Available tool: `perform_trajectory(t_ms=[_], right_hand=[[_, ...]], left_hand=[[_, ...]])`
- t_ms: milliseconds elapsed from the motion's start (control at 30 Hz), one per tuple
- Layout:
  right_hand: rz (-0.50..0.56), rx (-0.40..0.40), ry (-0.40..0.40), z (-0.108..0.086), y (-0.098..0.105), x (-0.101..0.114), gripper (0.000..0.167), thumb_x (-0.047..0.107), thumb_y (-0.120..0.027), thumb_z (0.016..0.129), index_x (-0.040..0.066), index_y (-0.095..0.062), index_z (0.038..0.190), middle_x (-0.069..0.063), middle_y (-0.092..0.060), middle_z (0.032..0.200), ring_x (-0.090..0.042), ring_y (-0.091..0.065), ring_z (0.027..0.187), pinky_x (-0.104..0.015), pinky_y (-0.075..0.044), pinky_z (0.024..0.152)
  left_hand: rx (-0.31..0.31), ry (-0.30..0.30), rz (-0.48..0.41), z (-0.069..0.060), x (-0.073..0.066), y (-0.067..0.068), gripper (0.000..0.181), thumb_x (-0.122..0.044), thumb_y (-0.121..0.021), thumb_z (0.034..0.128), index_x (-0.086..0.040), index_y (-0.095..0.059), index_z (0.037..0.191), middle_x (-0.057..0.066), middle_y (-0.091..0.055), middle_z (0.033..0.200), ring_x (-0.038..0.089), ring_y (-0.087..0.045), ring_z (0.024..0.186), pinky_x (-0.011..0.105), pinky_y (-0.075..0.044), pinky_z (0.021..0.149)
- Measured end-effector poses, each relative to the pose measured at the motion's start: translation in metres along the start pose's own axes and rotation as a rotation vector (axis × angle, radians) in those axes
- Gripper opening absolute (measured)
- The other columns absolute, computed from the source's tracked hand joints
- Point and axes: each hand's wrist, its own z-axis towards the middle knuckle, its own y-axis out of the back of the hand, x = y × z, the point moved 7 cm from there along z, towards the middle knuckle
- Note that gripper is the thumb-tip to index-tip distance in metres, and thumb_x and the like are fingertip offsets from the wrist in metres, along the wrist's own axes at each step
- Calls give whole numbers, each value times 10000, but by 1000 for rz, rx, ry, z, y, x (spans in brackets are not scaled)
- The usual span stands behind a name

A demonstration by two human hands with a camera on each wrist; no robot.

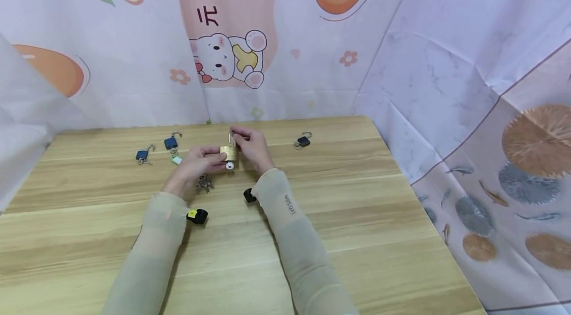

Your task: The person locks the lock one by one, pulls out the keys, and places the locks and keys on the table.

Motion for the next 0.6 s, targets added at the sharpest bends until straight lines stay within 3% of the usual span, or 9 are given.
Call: perform_trajectory(t_ms=[167, 367, 600], right_hand=[[-24, -2, 10, -1, -2, 3, 299, 88, -610, 1024, 74, -683, 1314, -76, -688, 1274, -152, -651, 1015, -266, -564, 815], [-60, 14, 38, -1, -5, 4, 301, 96, -618, 1022, 56, -678, 1315, -81, -690, 1266, -163, -661, 1006, -276, -574, 819], [-37, -6, 53, 0, -4, 5, 275, 114, -634, 1017, 80, -707, 1280, -64, -700, 1245, -205, -680, 1008, -295, -581, 834]], left_hand=[[6, 6, -3, 0, 1, 1, 398, -57, -657, 992, 145, -550, 1318, 292, -599, 1288, 195, -729, 928, 377, -546, 940], [-19, 15, 27, 0, 3, 5, 447, -92, -654, 1001, 136, -519, 1360, 281, -581, 1314, 202, -722, 956, 322, -563, 900], [-33, 36, 18, -1, 1, 7, 482, -120, -659, 1001, 122, -498, 1385, 257, -564, 1333, 179, -712, 971, 332, -548, 937]])
